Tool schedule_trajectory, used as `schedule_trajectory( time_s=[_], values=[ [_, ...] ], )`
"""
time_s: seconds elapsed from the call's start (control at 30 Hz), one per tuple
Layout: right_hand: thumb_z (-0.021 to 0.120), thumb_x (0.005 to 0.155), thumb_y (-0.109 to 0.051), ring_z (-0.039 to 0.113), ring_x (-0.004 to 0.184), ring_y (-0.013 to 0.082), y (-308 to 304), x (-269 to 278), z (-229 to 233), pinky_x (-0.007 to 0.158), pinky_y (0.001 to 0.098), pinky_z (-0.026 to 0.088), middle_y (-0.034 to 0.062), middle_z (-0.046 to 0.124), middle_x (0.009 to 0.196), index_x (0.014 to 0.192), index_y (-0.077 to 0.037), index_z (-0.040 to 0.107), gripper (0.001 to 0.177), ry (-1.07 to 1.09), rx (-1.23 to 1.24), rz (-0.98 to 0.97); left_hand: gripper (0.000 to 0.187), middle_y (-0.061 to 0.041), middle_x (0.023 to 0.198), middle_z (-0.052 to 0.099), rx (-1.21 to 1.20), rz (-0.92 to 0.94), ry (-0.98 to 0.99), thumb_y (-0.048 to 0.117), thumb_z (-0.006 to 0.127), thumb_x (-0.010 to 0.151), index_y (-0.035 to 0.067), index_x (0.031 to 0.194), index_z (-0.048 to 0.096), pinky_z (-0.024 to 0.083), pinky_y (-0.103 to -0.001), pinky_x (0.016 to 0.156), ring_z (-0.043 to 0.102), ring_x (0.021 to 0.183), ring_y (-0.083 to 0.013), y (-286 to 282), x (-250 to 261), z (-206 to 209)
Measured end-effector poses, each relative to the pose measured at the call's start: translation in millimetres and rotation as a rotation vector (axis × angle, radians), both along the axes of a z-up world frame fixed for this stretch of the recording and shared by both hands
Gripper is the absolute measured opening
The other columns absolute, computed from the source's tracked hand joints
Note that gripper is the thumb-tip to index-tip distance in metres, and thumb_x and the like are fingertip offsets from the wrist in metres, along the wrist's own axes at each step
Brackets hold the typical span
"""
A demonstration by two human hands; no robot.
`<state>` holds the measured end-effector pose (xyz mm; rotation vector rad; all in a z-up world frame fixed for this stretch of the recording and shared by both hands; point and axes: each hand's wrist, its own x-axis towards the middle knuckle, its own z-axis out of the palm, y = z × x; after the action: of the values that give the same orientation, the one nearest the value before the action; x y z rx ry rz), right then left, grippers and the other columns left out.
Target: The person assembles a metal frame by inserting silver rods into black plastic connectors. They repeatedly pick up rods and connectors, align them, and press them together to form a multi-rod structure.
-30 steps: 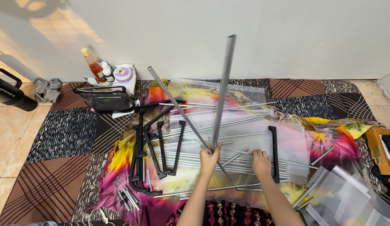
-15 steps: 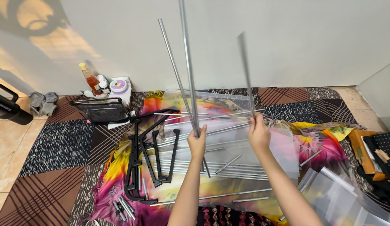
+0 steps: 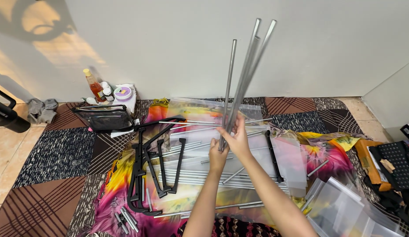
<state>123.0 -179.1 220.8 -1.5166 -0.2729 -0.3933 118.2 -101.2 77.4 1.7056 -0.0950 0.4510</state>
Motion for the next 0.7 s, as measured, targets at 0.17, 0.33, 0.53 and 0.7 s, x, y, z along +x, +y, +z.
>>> schedule_trajectory(
  time_s=[0.17, 0.33, 0.53, 0.7],
  values=[
    [0.077, 0.089, -0.006, 0.066, 0.083, 0.0088, 11, -6, 6, 0.069, 0.0269, 0.057, 0.0038, 0.067, 0.094, 0.109, 0.000, 0.060, 0.027, 0.013, 0.045, -0.040, 0.024, -0.013, 0.104, 0.058, 0.105, -0.022, -0.036, 0.004, 0.074, 0.080, 0.002, 0.103, 0.070, 0.044, -0.043, 0.092, 0.051, 0.102, -0.0335, 1, 1, 5],
    [0.075, 0.094, -0.007, 0.050, 0.058, 0.0054, 17, -13, 4, 0.053, 0.0240, 0.040, -0.0030, 0.057, 0.064, 0.073, -0.002, 0.061, 0.026, -0.004, -0.004, -0.107, 0.034, -0.014, 0.102, 0.063, 0.037, -0.038, -0.018, 0.007, 0.071, 0.077, 0.002, 0.110, 0.064, 0.047, -0.042, 0.089, 0.058, 0.100, -0.0339, 3, -1, 35],
    [0.069, 0.098, -0.010, 0.047, 0.050, 0.0049, 14, -18, 2, 0.048, 0.0255, 0.038, -0.0030, 0.051, 0.057, 0.063, -0.007, 0.052, 0.040, 0.116, 0.131, 0.026, 0.021, -0.018, 0.087, 0.071, -0.039, -0.090, 0.036, 0.013, 0.071, 0.083, 0.000, 0.100, 0.069, 0.055, -0.040, 0.075, 0.071, 0.083, -0.0354, -9, 6, 45],
    [0.070, 0.097, -0.011, 0.042, 0.045, 0.0058, 14, -12, 11, 0.044, 0.0253, 0.032, -0.0023, 0.050, 0.053, 0.063, -0.006, 0.052, 0.039, 0.230, 0.128, 0.039, 0.018, -0.020, 0.075, 0.072, 0.006, -0.148, 0.039, 0.014, 0.071, 0.085, -0.003, 0.086, 0.068, 0.057, -0.040, 0.070, 0.078, 0.076, -0.0322, -11, 21, 16]
  ],
)
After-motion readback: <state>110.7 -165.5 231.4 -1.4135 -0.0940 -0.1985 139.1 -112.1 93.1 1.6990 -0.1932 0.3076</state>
